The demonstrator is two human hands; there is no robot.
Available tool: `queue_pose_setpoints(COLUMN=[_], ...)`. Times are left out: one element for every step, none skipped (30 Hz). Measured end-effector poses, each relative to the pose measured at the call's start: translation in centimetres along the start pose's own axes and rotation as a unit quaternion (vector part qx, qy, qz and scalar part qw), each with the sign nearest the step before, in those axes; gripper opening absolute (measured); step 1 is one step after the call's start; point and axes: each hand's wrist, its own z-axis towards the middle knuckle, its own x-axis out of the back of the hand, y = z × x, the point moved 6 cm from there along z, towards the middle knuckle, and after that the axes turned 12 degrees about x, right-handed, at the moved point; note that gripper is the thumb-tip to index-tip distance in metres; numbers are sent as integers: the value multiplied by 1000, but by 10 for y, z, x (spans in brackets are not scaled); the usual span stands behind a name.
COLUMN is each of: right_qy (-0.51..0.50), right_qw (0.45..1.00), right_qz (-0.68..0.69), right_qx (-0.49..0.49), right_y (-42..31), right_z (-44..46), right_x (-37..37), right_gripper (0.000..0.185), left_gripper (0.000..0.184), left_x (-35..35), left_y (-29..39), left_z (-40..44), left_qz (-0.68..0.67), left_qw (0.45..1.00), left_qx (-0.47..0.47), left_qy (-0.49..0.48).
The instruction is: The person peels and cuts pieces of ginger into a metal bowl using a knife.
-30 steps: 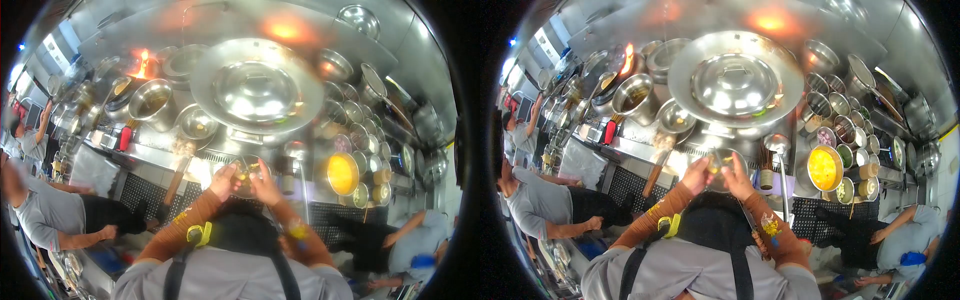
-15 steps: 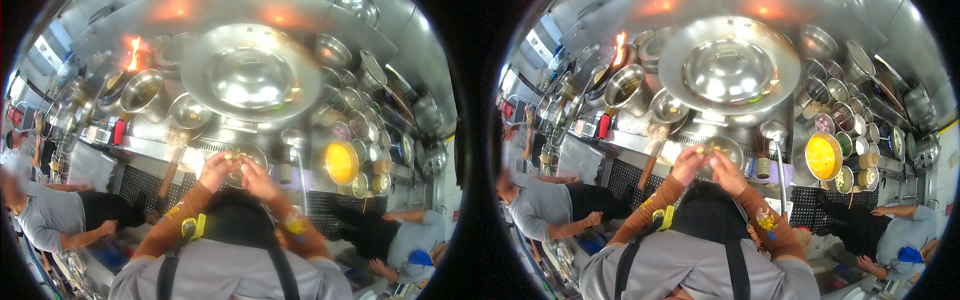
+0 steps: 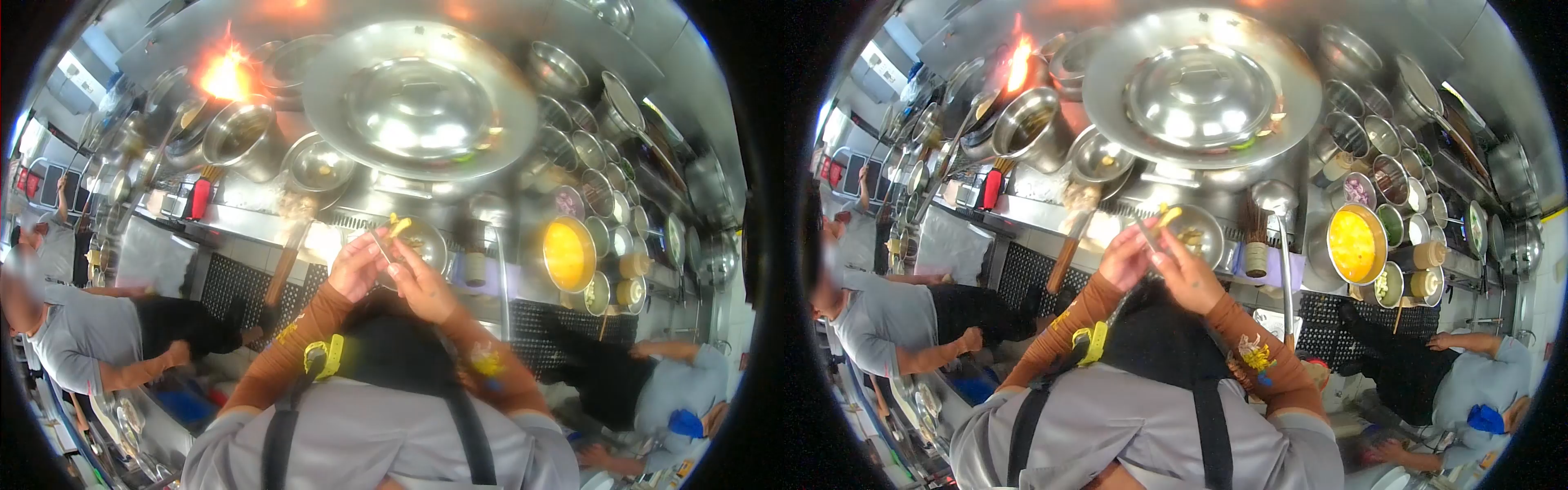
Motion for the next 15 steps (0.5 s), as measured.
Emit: queue_pose_setpoints(right_qy=[2, 4, 1, -3, -7, -12, -18, -22, -13, -2, 9, 20, 19, 20, 18], right_qw=[1000, 1000, 1000, 1000, 1000, 1000, 999, 998, 999, 999, 999, 998, 997, 996, 995], right_qz=[3, 6, 6, 7, 7, 17, 26, 34, 34, 33, 31, 52, 65, 78, 95], right_qx=[2, 5, 0, -5, -10, -19, -29, -37, -29, -19, -8, -18, -28, -29, -37], right_y=[-2, -3, -4, -4, -3, 0, 4, 8, 9, 9, 10, 16, 20, 21, 20], right_z=[1, 1, 2, 2, 2, 2, 3, 4, 4, 5, 9, 10, 7, 11, 11], right_x=[0, 0, 0, 1, 1, 0, 0, 1, 2, 2, 2, 2, 3, 6, 4], right_gripper=[58, 59, 58, 58, 58, 56, 54, 52, 49, 46, 44, 40, 39, 39, 38], left_gripper=[40, 40, 39, 39, 39, 39, 39, 40, 42, 43, 44, 44, 44, 45, 45], left_x=[1, 3, 2, 2, 1, -1, -3, -5, -6, -8, -8, -8, -9, -12, -11], left_y=[0, 0, 0, 1, 1, 2, 3, 2, 1, 2, 3, 0, -5, -6, -7], left_z=[1, 1, 0, -1, -2, -3, -4, -5, -7, -6, -2, -2, -3, -2, 3], left_qz=[3, 6, 9, 11, 17, 23, 30, 37, 45, 54, 59, 61, 60, 39, 16], left_qw=[1000, 1000, 1000, 1000, 1000, 999, 999, 999, 998, 998, 998, 997, 997, 999, 1000], left_qx=[-7, -9, -11, -12, -17, -23, -28, -25, -22, -20, -22, -23, -23, -23, -10], left_qy=[-3, 1, 5, 9, 13, 16, 19, 23, 26, 27, 26, 29, 33, 26, 2])
